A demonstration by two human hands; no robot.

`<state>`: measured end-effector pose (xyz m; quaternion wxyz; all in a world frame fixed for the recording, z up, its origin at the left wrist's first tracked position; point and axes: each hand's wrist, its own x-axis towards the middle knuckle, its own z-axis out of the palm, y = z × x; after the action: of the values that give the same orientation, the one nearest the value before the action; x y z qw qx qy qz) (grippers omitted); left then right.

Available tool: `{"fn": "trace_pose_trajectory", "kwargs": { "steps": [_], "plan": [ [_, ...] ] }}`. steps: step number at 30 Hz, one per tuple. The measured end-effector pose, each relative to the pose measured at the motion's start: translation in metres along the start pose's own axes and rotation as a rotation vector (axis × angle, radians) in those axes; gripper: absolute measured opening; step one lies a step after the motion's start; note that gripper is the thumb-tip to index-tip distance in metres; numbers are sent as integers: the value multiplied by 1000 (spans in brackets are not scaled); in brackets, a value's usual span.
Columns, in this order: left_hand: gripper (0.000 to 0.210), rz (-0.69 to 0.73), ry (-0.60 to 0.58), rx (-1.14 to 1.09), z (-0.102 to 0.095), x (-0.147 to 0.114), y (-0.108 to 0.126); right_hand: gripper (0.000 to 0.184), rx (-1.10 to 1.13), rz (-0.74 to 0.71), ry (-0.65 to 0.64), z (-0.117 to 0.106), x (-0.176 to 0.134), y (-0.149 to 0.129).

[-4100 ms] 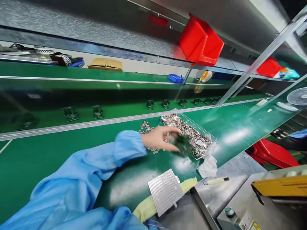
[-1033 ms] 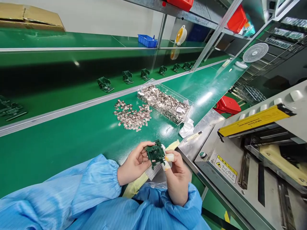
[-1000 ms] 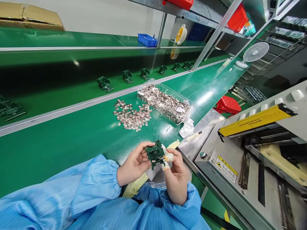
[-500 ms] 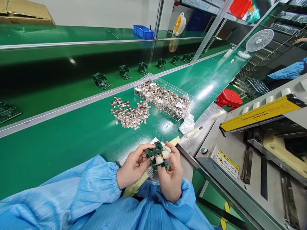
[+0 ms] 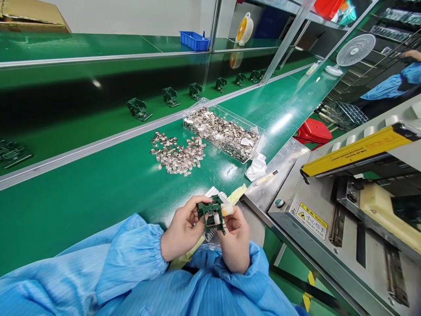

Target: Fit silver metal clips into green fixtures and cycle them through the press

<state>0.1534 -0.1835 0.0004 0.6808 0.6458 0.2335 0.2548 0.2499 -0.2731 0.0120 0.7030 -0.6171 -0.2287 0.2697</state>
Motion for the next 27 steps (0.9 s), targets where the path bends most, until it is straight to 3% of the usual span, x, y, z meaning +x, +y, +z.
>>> {"fn": "trace_pose_trajectory", "kwargs": {
  "steps": [12, 15, 20, 24, 27],
  "plan": [
    [30, -32, 10, 27, 16, -11, 10, 26, 216, 143, 98, -4, -18, -1],
    [31, -23, 17, 3, 21, -7, 10, 23, 165, 105, 93, -20, -18, -1],
    [44, -46, 138, -135, 22, 16, 11, 24, -20, 5, 249, -58, -20, 21],
    [45, -60, 152, -136, 26, 31, 3, 28, -276, 32, 9, -65, -28, 47],
    [44, -31, 137, -112, 29, 34, -4, 28, -340, 11, -39, -55, -28, 58]
  ]
}}
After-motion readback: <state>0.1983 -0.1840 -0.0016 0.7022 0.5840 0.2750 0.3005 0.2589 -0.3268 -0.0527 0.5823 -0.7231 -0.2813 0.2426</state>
